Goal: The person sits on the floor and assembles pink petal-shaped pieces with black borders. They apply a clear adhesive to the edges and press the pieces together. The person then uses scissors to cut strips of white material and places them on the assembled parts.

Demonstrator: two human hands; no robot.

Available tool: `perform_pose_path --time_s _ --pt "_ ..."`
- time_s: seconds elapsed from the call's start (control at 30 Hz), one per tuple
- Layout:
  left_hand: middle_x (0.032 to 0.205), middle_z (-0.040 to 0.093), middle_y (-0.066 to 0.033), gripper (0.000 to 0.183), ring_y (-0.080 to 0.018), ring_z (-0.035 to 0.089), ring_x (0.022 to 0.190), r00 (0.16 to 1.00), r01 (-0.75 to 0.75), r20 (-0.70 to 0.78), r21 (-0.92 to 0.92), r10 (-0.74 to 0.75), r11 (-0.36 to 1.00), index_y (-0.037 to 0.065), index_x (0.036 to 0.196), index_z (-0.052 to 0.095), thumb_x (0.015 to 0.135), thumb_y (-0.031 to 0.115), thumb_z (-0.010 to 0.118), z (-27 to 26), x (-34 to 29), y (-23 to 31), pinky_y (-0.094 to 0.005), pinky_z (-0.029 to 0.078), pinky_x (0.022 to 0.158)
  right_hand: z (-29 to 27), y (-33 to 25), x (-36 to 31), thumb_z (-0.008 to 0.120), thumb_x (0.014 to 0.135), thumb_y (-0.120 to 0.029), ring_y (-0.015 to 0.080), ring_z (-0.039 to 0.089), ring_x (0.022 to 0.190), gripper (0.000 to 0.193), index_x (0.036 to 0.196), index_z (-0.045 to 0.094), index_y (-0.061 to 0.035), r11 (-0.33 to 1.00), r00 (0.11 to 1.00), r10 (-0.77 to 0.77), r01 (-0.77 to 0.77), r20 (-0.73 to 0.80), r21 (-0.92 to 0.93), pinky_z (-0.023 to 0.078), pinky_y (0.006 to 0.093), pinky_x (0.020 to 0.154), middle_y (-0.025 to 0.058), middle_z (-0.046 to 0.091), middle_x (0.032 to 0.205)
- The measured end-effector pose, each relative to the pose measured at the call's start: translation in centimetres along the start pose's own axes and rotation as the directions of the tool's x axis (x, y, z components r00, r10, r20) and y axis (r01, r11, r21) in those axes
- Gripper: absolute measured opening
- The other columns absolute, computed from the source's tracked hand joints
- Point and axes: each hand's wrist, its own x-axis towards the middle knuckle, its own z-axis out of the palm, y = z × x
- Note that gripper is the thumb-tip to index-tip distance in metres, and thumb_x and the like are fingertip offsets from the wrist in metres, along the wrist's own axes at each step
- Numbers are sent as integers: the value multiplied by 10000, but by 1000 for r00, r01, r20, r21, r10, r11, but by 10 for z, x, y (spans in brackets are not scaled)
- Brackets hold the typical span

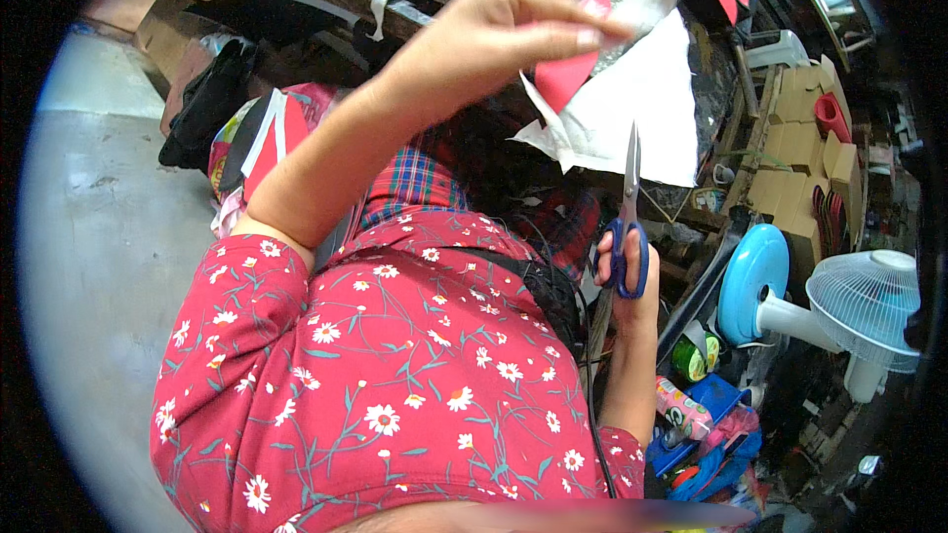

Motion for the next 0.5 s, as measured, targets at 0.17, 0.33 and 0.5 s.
perform_pose_path --time_s 0.17,0.33,0.5 --pt "1134 702 -105 277 -175 634 1093 914 400 156 -202 -374 894 -13 1159 690 941 144 622 5 -52 -17 -289 455 978 8 -15 -16 626 771 -747 56 498 569 766 993 617 -14 995 974 -58 75 220 -67 340 208 505 12 577 669" --pt "980 710 -86 244 -99 658 755 899 438 152 -302 -410 847 -22 1121 700 937 115 617 -5 -70 -14 -225 521 680 11 -28 -16 649 748 -725 53 477 580 747 982 615 -16 968 949 -37 112 313 -225 338 218 514 0 574 690" --pt "912 725 -48 230 -66 620 642 904 426 173 -266 -392 865 0 1086 722 923 137 637 -10 -74 -9 -212 499 598 19 -32 -7 729 792 -486 52 485 577 500 907 622 -11 955 949 -88 167 301 -246 351 224 509 -4 570 674"
